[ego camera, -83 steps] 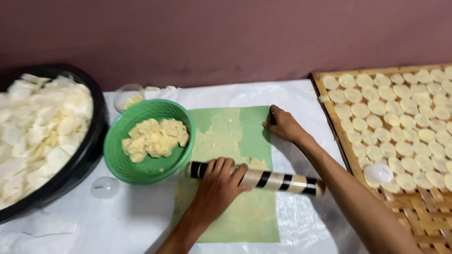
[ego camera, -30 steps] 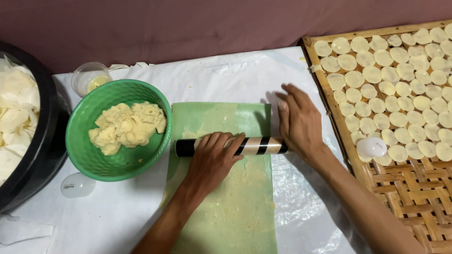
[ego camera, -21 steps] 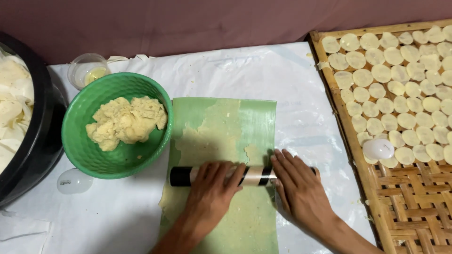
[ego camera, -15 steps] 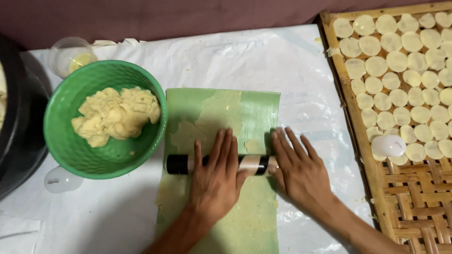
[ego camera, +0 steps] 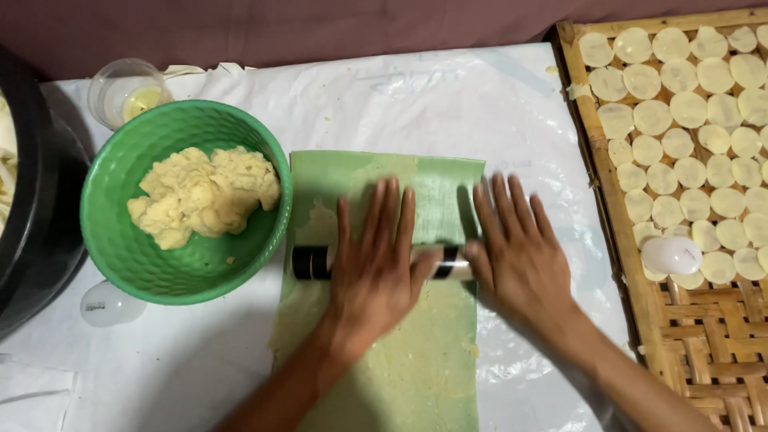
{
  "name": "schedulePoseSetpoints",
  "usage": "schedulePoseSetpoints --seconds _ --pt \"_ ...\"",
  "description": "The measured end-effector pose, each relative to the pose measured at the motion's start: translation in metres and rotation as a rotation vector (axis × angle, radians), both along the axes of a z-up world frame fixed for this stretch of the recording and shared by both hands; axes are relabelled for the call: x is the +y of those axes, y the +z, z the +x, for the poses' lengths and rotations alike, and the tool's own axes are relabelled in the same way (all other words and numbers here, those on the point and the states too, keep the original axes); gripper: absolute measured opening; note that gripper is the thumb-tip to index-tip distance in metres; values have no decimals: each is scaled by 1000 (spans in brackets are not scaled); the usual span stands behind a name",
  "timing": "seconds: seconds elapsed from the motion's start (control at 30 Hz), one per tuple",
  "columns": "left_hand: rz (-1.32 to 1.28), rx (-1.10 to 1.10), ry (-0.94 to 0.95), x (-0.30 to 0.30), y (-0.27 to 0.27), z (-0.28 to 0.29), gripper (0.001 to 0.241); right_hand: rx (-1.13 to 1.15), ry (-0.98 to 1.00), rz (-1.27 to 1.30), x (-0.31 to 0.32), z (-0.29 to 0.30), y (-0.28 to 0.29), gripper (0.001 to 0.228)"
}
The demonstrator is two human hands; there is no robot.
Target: Rolling dough thin on a mat using a rolling pin to prepare snack crackers.
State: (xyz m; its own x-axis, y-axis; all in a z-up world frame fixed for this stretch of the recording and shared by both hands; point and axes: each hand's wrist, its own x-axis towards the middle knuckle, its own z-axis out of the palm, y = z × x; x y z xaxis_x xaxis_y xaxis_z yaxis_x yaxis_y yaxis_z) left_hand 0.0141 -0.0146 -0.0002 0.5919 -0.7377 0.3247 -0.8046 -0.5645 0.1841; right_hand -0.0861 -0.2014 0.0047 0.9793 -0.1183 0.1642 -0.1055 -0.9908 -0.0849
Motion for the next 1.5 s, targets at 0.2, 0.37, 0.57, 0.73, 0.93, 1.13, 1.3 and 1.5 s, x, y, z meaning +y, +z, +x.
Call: schedulePoseSetpoints --seconds 0.2,0.37,0.57,0.73,0.93,1.13,1.3,1.5 --pt "63 10 36 -12 -16 19 79 86 -59 42 -15 15 -11 68" --pt "-159 -90 82 -51 -6 78 75 -46 -211 147 -58 84 -18 69" --pt "-360 -250 33 -43 -22 83 50 -296 -307 56 -80 124 -17 62" --pt "-306 -345 109 -17 -36 78 40 -681 -4 3 -44 130 4 29" --pt "-329 -115 144 -23 -6 64 53 -522 303 325 89 152 20 31" --pt "-438 313 340 -32 -3 58 60 -169 242 -96 162 205 -6 33" --pt "-9 90 251 -32 -29 77 65 198 143 -461 214 252 -23 37" --pt "-91 18 263 -35 -39 81 63 161 202 -376 209 239 -17 41"
